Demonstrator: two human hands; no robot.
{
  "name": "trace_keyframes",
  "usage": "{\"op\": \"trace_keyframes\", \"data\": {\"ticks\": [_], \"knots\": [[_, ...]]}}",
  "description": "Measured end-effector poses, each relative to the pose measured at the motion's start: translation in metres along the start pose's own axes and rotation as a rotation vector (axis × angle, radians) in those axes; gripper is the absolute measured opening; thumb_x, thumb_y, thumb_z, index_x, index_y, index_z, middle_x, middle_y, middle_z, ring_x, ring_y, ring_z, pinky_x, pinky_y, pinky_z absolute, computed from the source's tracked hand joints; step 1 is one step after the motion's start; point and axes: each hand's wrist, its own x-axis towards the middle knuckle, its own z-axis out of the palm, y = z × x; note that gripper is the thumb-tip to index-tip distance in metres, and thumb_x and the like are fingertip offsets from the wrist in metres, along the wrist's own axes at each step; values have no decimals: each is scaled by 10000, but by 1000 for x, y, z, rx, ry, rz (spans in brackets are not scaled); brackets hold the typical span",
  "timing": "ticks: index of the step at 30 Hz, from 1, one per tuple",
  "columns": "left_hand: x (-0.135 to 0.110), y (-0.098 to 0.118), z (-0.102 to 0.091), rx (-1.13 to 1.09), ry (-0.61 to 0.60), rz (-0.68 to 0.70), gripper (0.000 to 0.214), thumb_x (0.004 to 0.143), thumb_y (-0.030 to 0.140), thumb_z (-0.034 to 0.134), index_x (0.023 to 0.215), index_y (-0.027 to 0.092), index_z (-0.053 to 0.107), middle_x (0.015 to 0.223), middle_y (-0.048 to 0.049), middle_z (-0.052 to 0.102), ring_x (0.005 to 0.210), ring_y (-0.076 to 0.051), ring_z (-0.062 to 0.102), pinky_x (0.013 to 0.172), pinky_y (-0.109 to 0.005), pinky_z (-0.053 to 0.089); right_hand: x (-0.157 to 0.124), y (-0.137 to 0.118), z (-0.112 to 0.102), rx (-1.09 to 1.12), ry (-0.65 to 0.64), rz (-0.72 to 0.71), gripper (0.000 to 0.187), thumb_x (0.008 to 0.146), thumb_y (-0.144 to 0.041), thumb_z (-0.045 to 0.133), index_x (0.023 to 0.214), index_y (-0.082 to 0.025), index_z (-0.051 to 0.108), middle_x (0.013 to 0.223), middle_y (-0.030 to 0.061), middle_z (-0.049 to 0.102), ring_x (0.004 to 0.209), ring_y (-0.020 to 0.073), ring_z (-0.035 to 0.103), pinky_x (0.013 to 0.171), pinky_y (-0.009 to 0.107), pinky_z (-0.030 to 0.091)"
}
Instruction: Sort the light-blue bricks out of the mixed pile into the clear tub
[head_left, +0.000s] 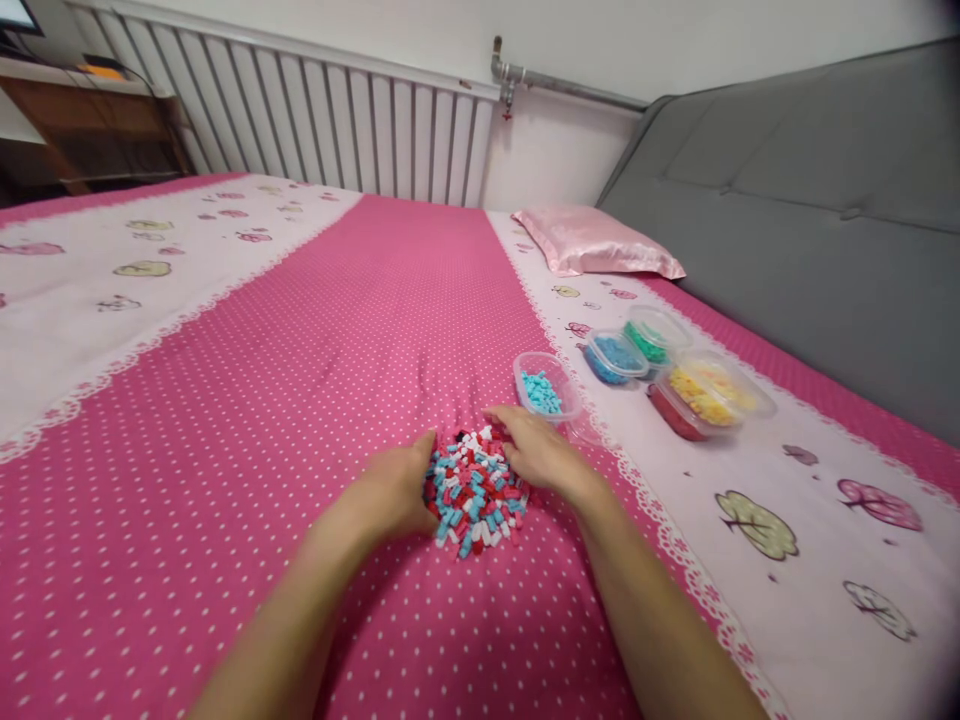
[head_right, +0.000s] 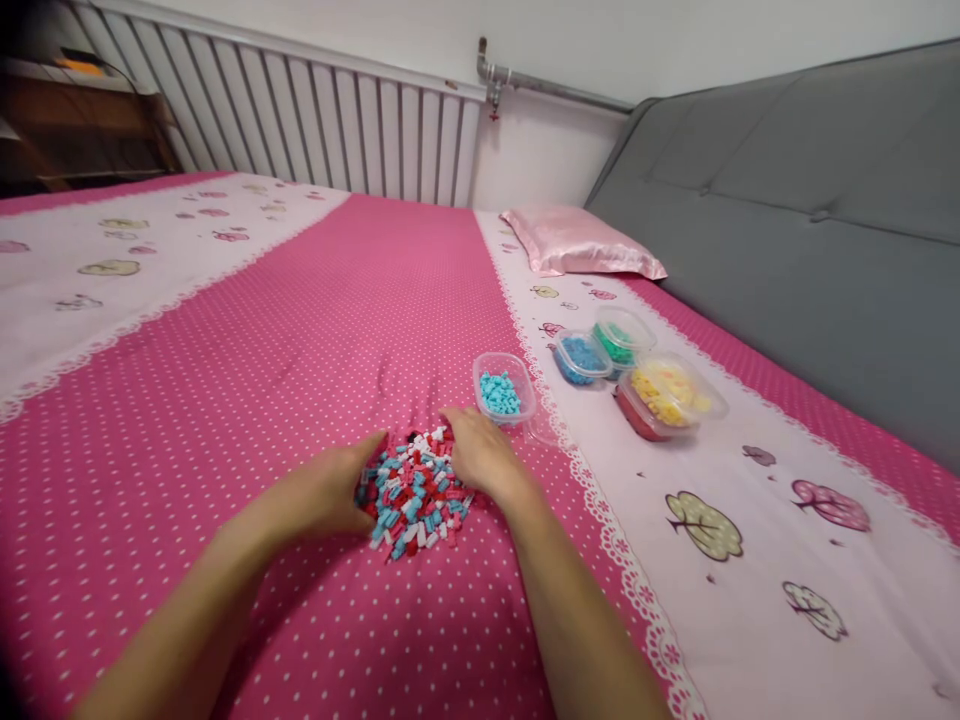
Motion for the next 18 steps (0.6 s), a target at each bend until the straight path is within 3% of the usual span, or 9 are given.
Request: {"op": "trace_keyframes", "data": {"ticks": [4,8,12,18], "knots": [[13,-1,10,-89,97,143,462,635,188,578,1095,144,573,905,-86,666,763,-206,601,641,-271,419,2,0,3,26,-61,-120,537,745,0,419,1255,-126,534,1210,135,583,1127,209,529,968,296,377],[21,-8,15,-202,145,231,555,626,83,507,1173,156,570,956,-75,668,779,-175,600,679,-251,438,1,1,-1,128,-35,-148,460,746,-22,438,1156,-148,602,1140,100,634,1077,202,557,947,293,390],[23,-9,17,-327,137,262,527,644,80,465,1145,169,604,831,-41,675,692,-156,585,617,-237,439,2,3,-1,291,-12,-114,463,742,-56,492,1180,-173,585,1025,58,678,912,180,613,845,290,448],[28,-7,22,-440,156,334,616,631,66,445,1227,159,569,843,-32,676,646,-134,559,611,-243,449,2,4,1,445,8,-109,452,713,-61,501,1120,-212,627,932,16,688,776,145,616,726,258,469]]}}
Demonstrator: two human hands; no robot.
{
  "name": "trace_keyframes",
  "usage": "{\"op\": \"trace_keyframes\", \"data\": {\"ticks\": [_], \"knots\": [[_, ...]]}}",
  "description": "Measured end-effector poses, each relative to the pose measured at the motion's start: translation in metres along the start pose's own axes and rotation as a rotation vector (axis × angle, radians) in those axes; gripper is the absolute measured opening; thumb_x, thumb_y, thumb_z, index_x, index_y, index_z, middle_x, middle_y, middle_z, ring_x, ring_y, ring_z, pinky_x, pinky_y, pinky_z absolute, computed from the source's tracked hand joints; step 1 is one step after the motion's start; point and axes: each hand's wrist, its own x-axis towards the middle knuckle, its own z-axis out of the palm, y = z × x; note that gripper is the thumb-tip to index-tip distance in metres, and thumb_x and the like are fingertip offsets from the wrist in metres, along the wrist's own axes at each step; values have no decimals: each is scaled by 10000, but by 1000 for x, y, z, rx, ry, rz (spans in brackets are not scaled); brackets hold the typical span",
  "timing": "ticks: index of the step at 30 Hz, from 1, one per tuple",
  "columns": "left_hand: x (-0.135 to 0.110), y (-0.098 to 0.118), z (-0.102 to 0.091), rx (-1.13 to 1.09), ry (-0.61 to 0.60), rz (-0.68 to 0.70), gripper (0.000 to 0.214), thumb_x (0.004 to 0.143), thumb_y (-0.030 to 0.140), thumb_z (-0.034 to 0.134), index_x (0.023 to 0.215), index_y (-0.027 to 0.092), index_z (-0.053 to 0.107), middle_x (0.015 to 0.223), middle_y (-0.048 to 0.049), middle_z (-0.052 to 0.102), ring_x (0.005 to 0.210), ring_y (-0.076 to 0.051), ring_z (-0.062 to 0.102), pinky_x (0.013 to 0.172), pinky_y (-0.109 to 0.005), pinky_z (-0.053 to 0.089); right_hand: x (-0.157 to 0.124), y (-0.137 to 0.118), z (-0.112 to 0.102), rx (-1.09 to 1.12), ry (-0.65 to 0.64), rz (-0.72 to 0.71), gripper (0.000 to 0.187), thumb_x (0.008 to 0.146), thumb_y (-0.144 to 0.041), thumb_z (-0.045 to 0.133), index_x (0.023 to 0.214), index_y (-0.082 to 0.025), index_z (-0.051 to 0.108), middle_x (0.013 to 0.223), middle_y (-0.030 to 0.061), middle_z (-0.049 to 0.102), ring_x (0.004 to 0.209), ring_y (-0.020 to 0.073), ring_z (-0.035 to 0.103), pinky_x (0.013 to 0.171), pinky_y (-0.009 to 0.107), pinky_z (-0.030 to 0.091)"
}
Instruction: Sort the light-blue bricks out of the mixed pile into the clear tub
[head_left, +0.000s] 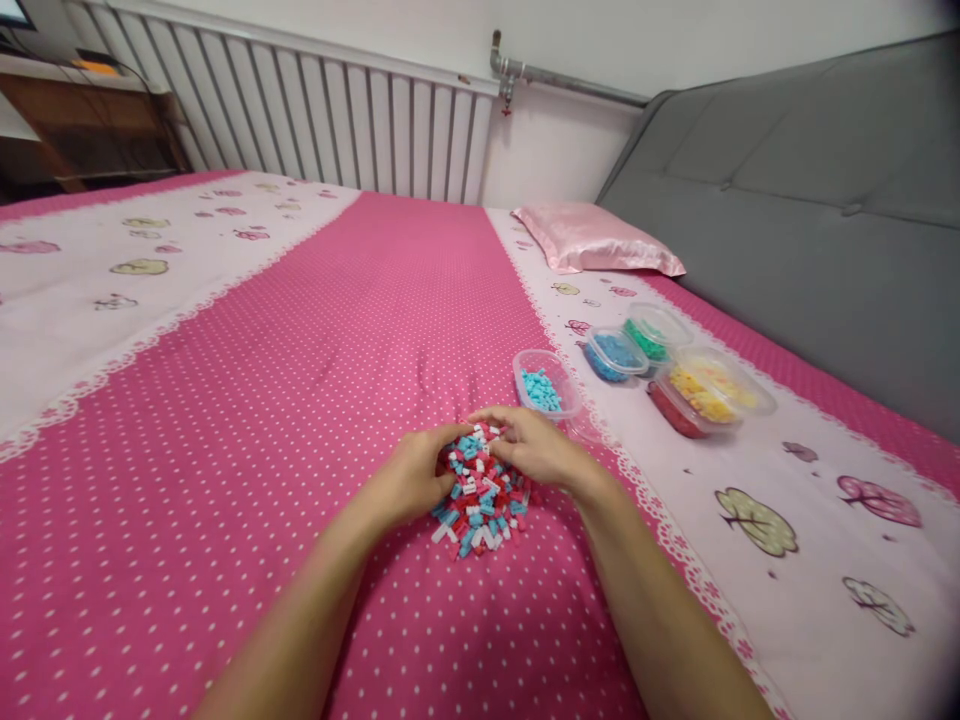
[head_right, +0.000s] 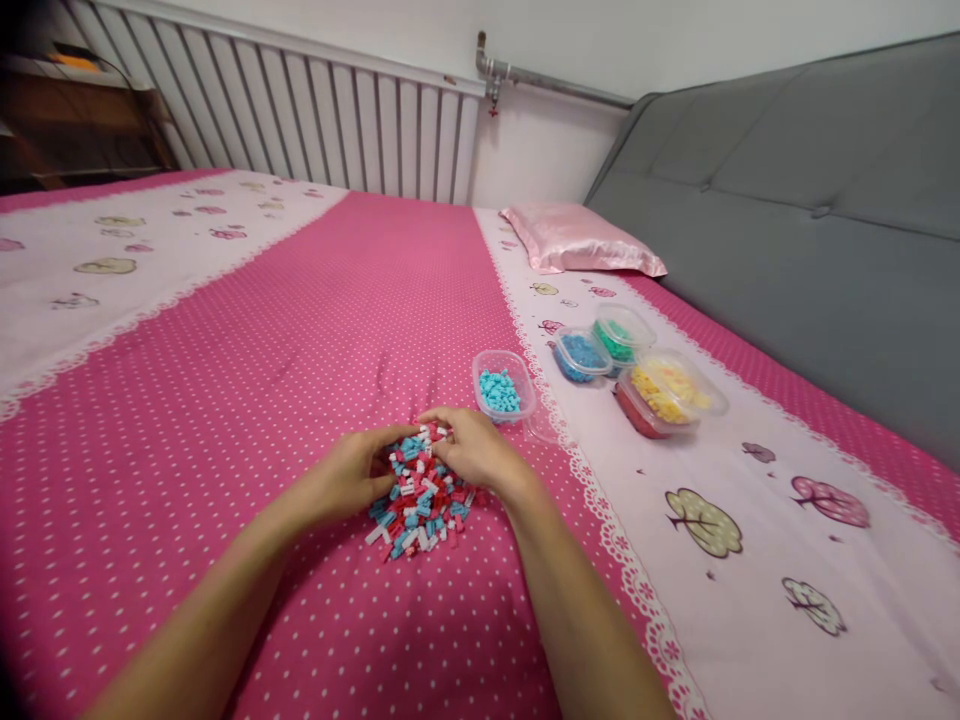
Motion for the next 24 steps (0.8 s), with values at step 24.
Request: {"op": "trace_keyframes", "data": {"ticks": [24], "knots": [[-4,2,-13,49,105,-48,459,703,171,528,1157,166,589,966,-89,674,845,-200,632,746,-344,518,-5,-20,-2,-175,39,-67,330,745,-88,594,1042,-209,671,1018,49,674,947,187,598,843,313,435]]}}
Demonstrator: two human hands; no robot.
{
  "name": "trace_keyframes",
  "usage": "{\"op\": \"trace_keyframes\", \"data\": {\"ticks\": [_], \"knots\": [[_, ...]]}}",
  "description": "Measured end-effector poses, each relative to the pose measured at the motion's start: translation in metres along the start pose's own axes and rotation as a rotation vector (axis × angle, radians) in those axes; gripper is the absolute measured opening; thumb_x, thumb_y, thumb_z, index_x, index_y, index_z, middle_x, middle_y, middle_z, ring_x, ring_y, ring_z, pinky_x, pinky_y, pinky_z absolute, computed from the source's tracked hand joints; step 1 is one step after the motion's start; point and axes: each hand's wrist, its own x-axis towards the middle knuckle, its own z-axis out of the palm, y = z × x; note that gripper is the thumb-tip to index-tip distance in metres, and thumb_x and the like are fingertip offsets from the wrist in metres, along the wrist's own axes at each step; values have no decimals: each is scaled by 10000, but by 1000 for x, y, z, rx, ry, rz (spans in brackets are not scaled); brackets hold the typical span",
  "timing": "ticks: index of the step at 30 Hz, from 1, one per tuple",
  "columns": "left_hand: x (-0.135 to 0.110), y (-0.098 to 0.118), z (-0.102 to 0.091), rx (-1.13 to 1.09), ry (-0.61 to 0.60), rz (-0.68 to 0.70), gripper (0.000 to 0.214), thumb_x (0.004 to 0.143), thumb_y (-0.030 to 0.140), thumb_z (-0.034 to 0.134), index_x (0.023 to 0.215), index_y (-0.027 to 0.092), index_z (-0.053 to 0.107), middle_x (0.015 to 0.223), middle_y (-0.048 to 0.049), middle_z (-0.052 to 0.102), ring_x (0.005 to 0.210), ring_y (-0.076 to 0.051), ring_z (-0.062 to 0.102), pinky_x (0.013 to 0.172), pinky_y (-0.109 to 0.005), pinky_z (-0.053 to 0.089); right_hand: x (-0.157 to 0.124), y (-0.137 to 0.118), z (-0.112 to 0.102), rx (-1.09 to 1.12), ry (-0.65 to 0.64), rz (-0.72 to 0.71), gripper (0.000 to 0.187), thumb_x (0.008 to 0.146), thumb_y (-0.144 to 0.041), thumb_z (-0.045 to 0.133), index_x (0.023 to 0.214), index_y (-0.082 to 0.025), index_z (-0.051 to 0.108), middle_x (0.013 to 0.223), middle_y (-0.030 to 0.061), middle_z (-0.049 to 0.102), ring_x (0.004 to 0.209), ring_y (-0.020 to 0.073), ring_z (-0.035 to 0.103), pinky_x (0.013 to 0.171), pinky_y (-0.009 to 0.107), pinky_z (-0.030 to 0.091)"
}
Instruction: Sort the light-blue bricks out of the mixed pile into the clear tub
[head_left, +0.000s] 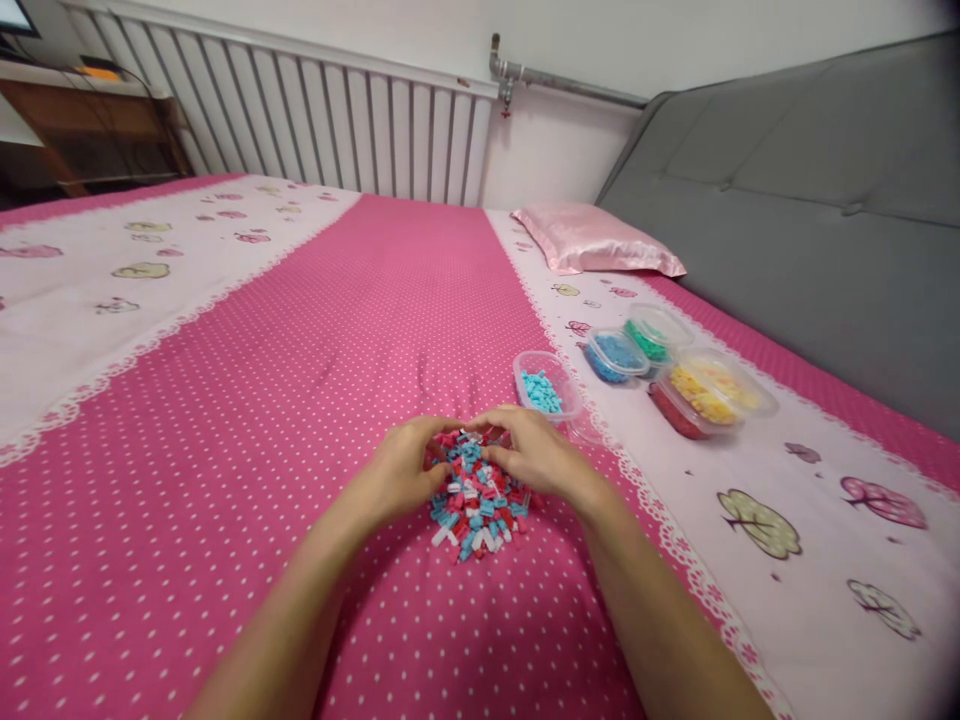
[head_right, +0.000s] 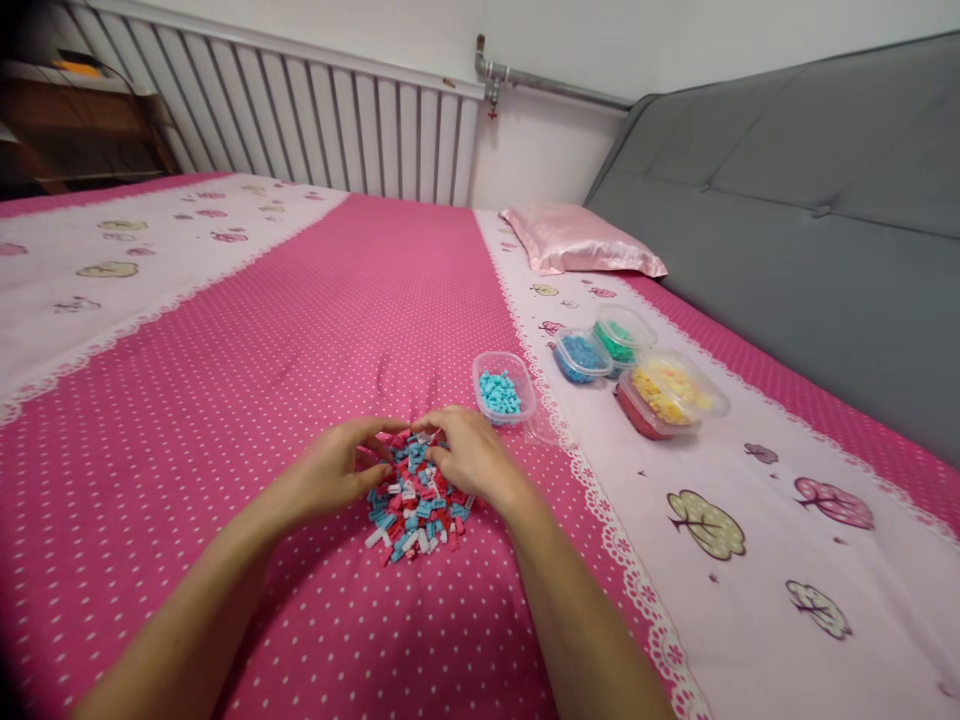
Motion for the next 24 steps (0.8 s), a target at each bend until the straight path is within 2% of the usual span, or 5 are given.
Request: {"op": "trace_keyframes", "data": {"ticks": [6,12,18,21,24], "knots": [[0,4,-5,176,27,-110,486,684,111,488,1161,134,577,970,-98,671,830,-206,623,801,-368,494,0,-1,8,-71,-59,-48,313,753,-93,602,1039,-199,670,957,54,613,897,176,555,825,305,411],[5,-10,-1,341,194,-156,439,852,196,347,1243,102,524,1192,-176,570,1057,-251,566,920,-396,432,3,0,16,-102,-31,-49,217,745,-107,632,935,-195,694,880,37,593,794,146,544,766,273,411],[7,-8,12,337,30,12,398,877,168,296,1084,132,634,1093,-146,622,1006,-223,566,910,-344,413,4,-1,12,-85,12,48,206,705,-98,620,878,-177,698,678,12,637,612,135,559,629,251,419],[5,3,11,321,-40,-11,391,874,187,301,961,117,676,963,-149,644,890,-221,588,827,-329,434,3,0,7,-54,26,117,226,693,-93,595,870,-182,705,632,5,653,587,137,581,598,241,426],[3,11,7,273,-86,-43,355,861,203,345,966,131,676,954,-129,674,851,-214,604,795,-319,438,3,2,4,-24,61,151,200,692,-112,600,850,-174,706,692,26,686,633,147,614,609,242,447]]}}
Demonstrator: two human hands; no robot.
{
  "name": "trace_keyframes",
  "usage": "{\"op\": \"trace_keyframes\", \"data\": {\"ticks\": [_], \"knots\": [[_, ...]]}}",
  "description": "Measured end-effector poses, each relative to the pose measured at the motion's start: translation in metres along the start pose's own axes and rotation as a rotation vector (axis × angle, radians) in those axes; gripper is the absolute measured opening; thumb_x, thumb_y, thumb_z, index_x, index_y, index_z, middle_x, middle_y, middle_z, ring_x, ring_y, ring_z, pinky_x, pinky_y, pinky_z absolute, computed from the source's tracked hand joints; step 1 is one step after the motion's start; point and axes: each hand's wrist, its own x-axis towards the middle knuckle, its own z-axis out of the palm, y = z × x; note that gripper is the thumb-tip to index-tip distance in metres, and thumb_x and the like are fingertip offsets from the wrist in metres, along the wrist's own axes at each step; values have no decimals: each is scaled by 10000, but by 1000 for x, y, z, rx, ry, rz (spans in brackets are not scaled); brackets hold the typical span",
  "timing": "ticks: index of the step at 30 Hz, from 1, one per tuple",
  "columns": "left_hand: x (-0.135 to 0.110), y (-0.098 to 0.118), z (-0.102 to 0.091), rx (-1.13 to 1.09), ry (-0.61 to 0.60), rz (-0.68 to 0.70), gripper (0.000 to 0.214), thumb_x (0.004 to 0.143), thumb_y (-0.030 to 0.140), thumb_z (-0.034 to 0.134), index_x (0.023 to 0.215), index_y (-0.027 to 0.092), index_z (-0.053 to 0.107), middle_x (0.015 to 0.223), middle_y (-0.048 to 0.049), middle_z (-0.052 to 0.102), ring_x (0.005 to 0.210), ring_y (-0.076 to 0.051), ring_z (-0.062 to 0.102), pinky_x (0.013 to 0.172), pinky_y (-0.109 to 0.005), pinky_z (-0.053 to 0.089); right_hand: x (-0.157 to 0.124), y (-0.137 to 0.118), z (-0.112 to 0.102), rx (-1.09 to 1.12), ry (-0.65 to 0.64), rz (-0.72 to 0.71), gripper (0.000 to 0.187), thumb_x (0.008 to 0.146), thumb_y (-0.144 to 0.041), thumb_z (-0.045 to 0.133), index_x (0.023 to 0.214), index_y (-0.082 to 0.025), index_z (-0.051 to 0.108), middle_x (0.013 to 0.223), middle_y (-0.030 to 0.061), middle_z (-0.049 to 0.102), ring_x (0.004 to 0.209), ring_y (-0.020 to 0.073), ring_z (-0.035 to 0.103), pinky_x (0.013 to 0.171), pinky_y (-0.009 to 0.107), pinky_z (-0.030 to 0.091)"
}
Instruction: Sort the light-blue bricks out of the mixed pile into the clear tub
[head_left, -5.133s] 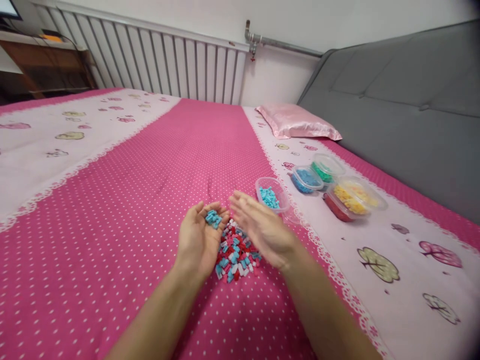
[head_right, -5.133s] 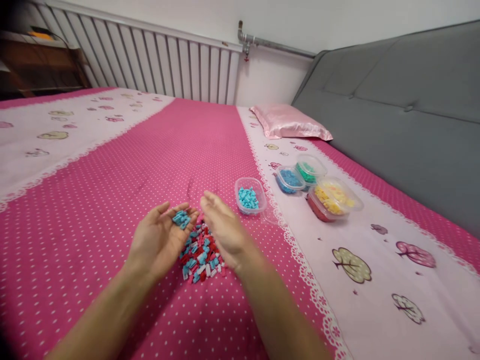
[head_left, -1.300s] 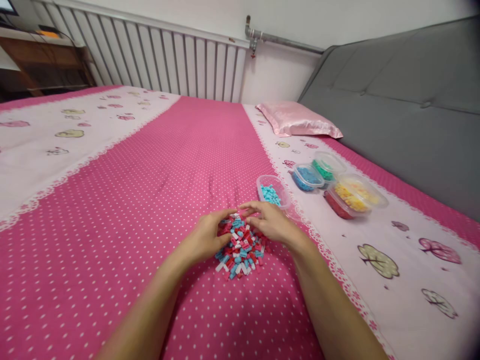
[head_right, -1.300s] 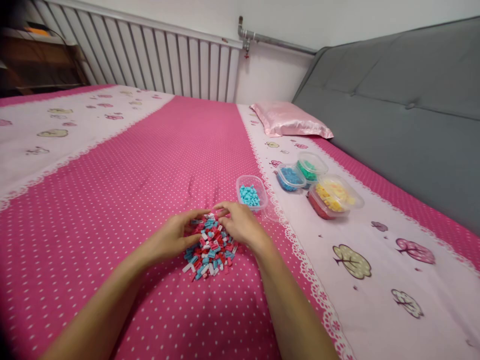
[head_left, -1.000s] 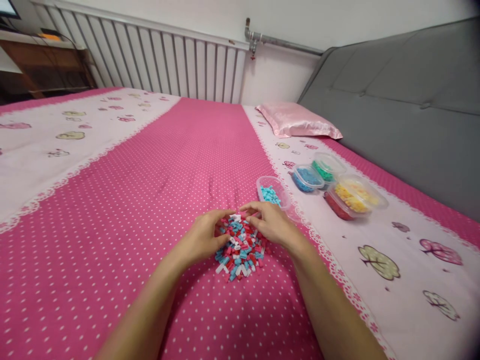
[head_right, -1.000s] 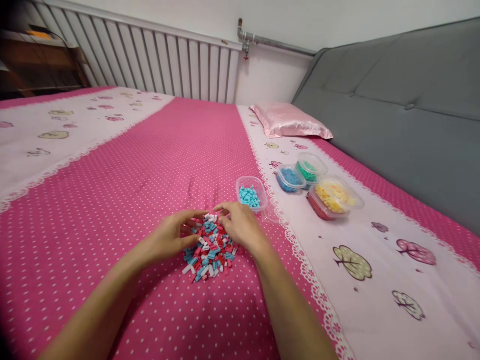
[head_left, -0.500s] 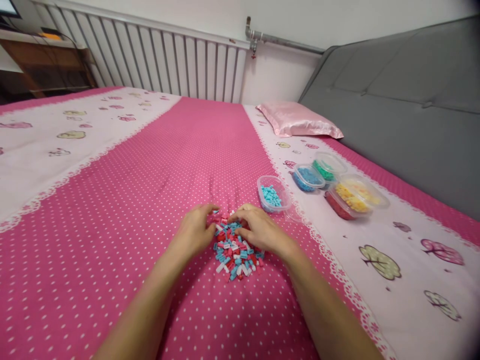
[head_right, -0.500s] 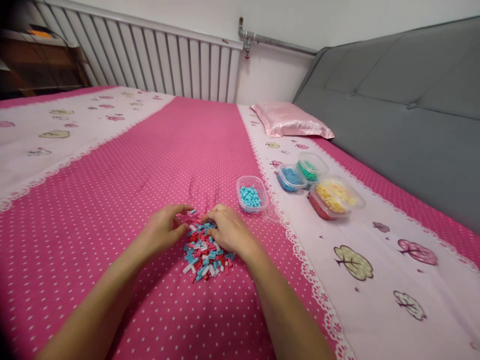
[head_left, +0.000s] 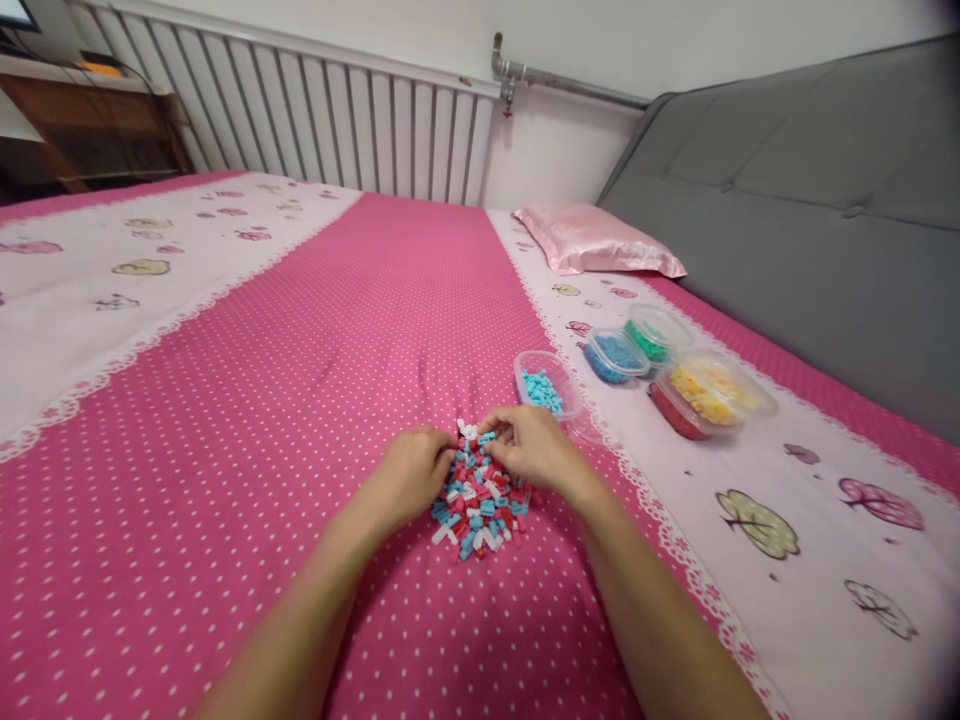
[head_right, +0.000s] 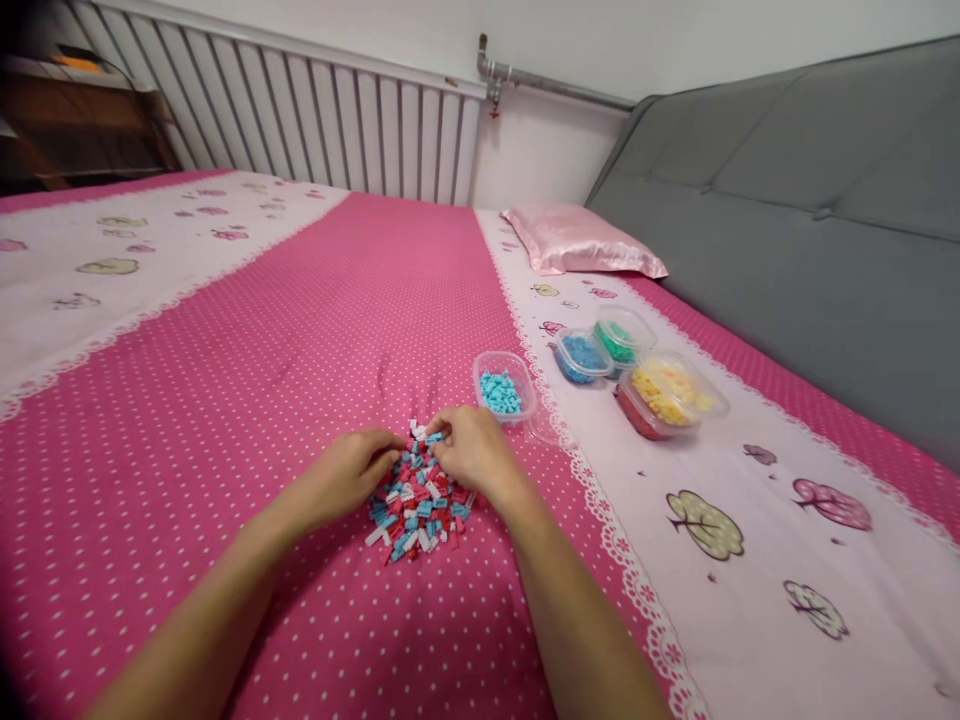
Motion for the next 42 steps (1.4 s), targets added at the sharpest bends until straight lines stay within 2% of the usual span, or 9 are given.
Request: {"op": "trace_keyframes", "data": {"ticks": [3,7,10,14,17,20,23,31,42], "knots": [[-1,1,-2,-28,23,-19,351,865,240,359,1001,143,667,986,-124,686,878,-224,615,797,-327,443,0,1,-1,38,16,18,198,693,-118,600,854,-169,704,696,30,688,627,147,618,602,245,456],[-1,1,-5,-3,191,-72,384,867,292,375,1091,120,637,1086,-148,665,993,-266,597,867,-375,430,0,0,-1,105,25,7,198,694,-119,605,860,-170,699,653,10,661,586,127,596,582,235,453],[-1,2,-7,-157,269,-117,379,856,308,395,1065,119,649,1040,-130,681,963,-264,609,870,-395,438,0,-1,-1,137,54,-3,177,700,-136,621,857,-169,698,654,7,658,580,118,590,580,233,454],[1,11,-7,-792,322,-217,345,833,351,479,1004,103,647,964,-117,687,917,-226,630,870,-377,468,-1,-6,-5,183,96,0,174,707,-153,644,871,-164,700,664,11,666,582,115,598,578,233,466],[1,22,-8,-1305,349,-374,271,861,271,467,997,91,617,984,-121,671,894,-165,637,900,-310,469,-2,-11,-7,260,126,-37,188,719,-151,635,895,-151,700,670,19,676,591,119,614,585,237,487],[0,31,-9,-1629,246,-491,251,901,210,377,929,90,596,889,-117,663,783,-131,642,878,-278,488,-3,-16,-7,334,167,-156,196,732,-151,625,912,-159,701,734,29,700,654,125,637,636,250,510],[-1,36,-10,-1840,113,-532,271,919,236,343,839,102,566,786,-109,635,712,-135,637,829,-291,523,-4,-17,-6,388,183,-241,187,729,-147,640,904,-170,704,790,29,713,686,124,645,654,253,518],[-1,38,-9,-2028,118,-584,253,937,214,305,885,100,525,787,-93,604,708,-136,648,760,-281,561,-4,-17,-5,488,176,-263,200,723,-178,680,920,-174,713,859,54,720,754,154,670,709,304,541],[-2,34,-7,-2040,74,-549,281,941,225,295,953,83,538,850,-116,609,795,-176,657,774,-312,566,-8,-21,-8,465,167,-316,259,774,-116,569,985,-197,695,935,39,723,846,151,676,792,329,545]]}}
